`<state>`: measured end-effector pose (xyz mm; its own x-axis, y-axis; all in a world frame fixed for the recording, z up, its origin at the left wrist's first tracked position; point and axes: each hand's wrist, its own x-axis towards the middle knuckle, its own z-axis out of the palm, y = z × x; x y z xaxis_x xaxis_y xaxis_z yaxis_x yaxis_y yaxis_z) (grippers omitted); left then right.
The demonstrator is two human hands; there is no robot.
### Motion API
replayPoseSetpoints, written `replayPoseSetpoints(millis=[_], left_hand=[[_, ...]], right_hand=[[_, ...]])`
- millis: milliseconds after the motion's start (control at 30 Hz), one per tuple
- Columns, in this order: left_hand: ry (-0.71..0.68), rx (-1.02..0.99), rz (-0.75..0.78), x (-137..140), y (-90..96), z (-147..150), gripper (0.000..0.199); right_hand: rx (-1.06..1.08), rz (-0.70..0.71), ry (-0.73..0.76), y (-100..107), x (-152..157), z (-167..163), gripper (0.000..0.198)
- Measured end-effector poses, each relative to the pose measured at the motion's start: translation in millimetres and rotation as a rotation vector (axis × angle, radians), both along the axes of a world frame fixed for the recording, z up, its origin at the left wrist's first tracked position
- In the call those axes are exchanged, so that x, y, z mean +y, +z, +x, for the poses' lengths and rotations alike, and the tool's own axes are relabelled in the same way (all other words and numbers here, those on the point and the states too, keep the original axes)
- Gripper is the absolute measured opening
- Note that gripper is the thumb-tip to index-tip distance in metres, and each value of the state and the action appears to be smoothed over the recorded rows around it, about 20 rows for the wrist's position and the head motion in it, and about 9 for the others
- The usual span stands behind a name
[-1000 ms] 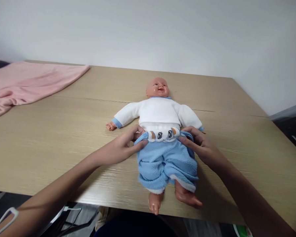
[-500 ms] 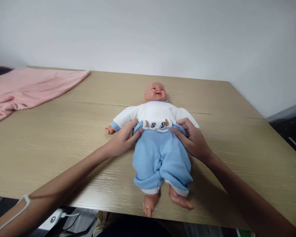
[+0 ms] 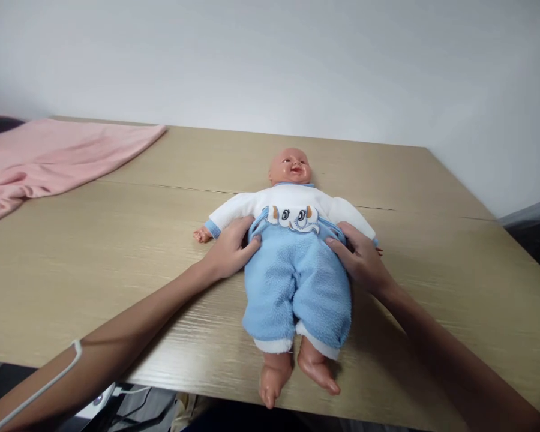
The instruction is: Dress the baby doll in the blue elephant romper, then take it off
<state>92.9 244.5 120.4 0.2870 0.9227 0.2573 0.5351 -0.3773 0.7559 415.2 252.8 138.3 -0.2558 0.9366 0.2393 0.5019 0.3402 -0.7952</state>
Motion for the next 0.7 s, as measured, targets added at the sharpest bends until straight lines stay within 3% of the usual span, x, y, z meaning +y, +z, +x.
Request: replayPoseSetpoints(millis=[100, 267, 433, 567, 700], left_hand=[[-0.005, -0.059, -0.037, -6.9, -1.1, -1.6, 0.021], [0.138, -0.320, -0.291, -10.0, -4.0, 2.7, 0.024], [0.208, -0.552, -0.503, -7.8, -17.5, 3.7, 0.032], [0.106, -0.776, -0.677, -7.0, -16.2, 9.3, 0.042], [-0.011, -0.839, -0.684, -3.6, -10.0, 12.8, 0.056]], right_hand=[[0.091, -0.073, 0.028, -5.8, -4.2, 10.3, 0.031], [0.373, -0.437, 0.000, -15.7, -1.6, 14.5, 0.048], [0.628, -0.645, -0.040, -19.9, -4.3, 4.9, 0.050], [0.706, -0.626, -0.080, -17.7, -10.1, -3.3, 0.045], [0.702, -0.586, -0.078, -17.7, -9.3, -5.1, 0.048]])
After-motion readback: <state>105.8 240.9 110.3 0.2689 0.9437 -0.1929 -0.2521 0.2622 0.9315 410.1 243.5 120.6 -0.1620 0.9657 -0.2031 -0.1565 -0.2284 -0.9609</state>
